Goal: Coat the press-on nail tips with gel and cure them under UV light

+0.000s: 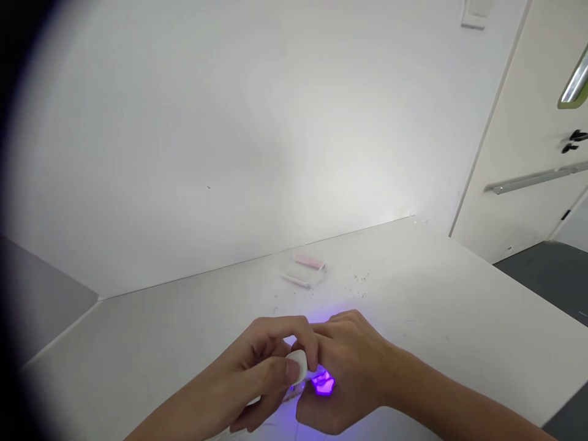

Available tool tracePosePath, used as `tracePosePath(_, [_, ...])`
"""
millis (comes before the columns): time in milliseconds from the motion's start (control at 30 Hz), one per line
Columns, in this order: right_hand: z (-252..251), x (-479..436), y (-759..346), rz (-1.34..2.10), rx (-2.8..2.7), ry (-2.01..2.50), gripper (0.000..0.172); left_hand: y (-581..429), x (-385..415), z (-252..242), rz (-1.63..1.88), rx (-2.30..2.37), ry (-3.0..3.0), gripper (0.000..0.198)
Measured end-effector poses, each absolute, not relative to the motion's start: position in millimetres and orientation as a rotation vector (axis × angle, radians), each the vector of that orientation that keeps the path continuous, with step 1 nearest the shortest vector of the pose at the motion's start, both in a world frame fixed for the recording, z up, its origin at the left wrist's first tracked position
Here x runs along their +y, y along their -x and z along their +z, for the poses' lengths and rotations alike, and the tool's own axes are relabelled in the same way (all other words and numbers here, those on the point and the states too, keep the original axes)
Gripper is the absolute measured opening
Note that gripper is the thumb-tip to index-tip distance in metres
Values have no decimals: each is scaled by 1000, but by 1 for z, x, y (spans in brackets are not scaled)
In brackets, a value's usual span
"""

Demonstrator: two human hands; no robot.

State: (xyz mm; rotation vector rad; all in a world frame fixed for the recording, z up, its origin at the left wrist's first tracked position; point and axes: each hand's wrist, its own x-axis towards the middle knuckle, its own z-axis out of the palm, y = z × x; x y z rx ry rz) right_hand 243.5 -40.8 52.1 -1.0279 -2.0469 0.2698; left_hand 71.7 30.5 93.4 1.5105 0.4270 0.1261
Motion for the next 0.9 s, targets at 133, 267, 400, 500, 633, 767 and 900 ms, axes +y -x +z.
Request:
tracePosePath(133, [52,-40,-244,254,-2037,1037,25,-72,30,95,131,432,-1493,17])
tracePosePath(267, [51,-39,-244,283,-2034,1035,25,-72,29,97,137,423,-1475,18])
tracePosePath(400, [51,-39,-245,334,-2024,1036,20,-73,29,95,145,422,-1477,19])
tracePosePath(500, [55,-40,-245,401,-2012,1018,16,-73,29,90,166,432,-1502,21])
tracePosePath(633, [59,-42,-246,557,-2002,1044,16,-70,27,89,169,426,-1535,18])
tracePosePath(767, [57,-40,-251,624,-1977,1087,12,-68,22,102,200,583,-1779,17])
tracePosePath(900, [52,-39,-255,569,-1987,1109,13,-71,17,117,123,811,-2052,43])
